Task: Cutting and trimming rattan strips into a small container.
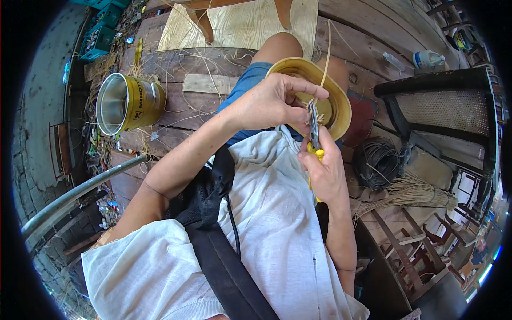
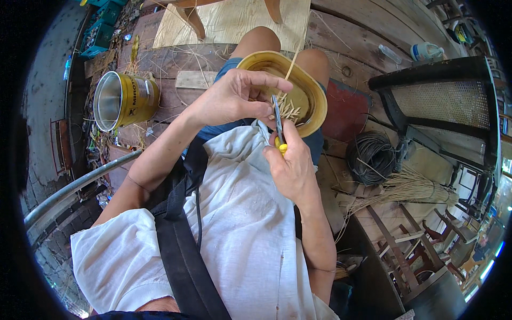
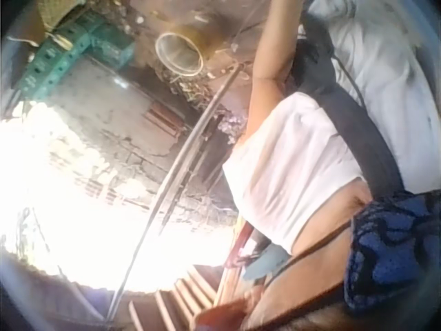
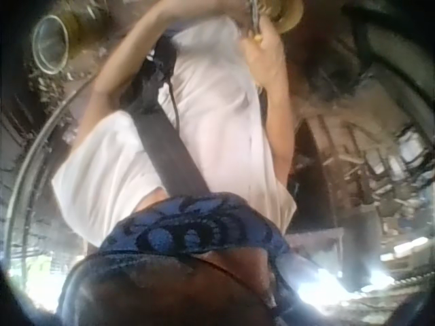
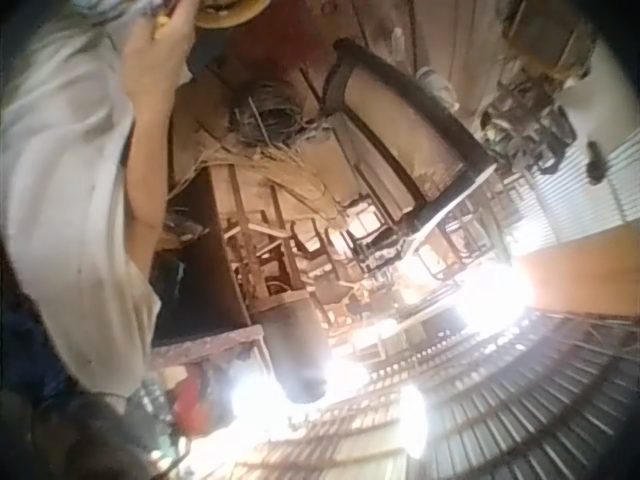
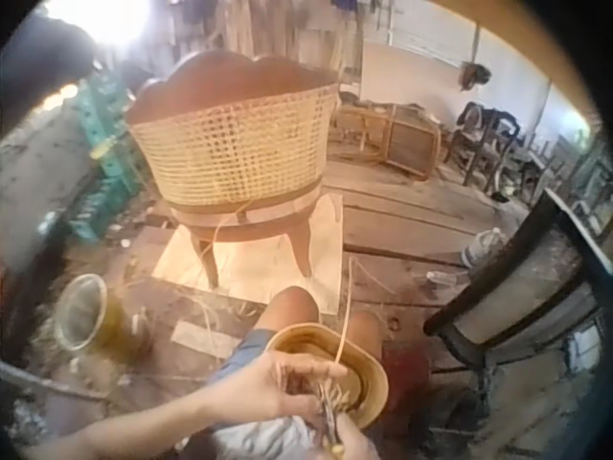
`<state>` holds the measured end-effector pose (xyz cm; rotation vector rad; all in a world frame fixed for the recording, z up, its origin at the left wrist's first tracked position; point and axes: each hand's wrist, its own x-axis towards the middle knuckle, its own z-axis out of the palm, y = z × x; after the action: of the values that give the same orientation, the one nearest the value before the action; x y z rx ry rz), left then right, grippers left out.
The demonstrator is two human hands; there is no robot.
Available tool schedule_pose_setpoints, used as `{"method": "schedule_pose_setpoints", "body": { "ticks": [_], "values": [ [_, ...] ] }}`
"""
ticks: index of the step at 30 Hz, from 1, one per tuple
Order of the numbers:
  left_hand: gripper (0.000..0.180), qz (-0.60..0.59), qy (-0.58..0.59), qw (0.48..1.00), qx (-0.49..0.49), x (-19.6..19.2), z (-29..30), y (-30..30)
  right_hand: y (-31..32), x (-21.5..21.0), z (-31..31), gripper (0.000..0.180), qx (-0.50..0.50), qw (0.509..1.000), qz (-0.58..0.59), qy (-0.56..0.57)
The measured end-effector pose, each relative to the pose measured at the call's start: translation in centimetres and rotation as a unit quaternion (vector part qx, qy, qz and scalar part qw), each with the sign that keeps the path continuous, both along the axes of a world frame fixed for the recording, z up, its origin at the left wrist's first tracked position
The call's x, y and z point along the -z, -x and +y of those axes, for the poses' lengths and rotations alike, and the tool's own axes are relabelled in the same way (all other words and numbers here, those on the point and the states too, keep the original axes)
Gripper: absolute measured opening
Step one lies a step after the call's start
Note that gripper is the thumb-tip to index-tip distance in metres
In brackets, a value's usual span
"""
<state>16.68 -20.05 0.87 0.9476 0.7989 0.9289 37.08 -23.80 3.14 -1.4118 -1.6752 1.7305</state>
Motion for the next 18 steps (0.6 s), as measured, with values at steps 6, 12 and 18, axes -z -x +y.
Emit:
{"method": "schedule_pose_setpoints", "body": {
  "ticks": [6,12,18],
  "values": [
    [0.048,0.083,-0.076,0.994,-0.007,0.7,0.3,0.2,-0.5,-0.4,-0.8,0.026,0.071,0.995,0.015,0.068],
    [0.038,0.181,-0.157,0.971,-0.029,1.5,0.5,0.2,-1.6,-0.6,-0.9,0.03,0.098,0.991,0.016,0.095],
    [0.035,0.078,-0.038,0.996,-0.039,1.0,0.2,0.2,-1.1,-0.8,-1.0,0.032,0.059,0.995,0.014,0.075]
  ]
}}
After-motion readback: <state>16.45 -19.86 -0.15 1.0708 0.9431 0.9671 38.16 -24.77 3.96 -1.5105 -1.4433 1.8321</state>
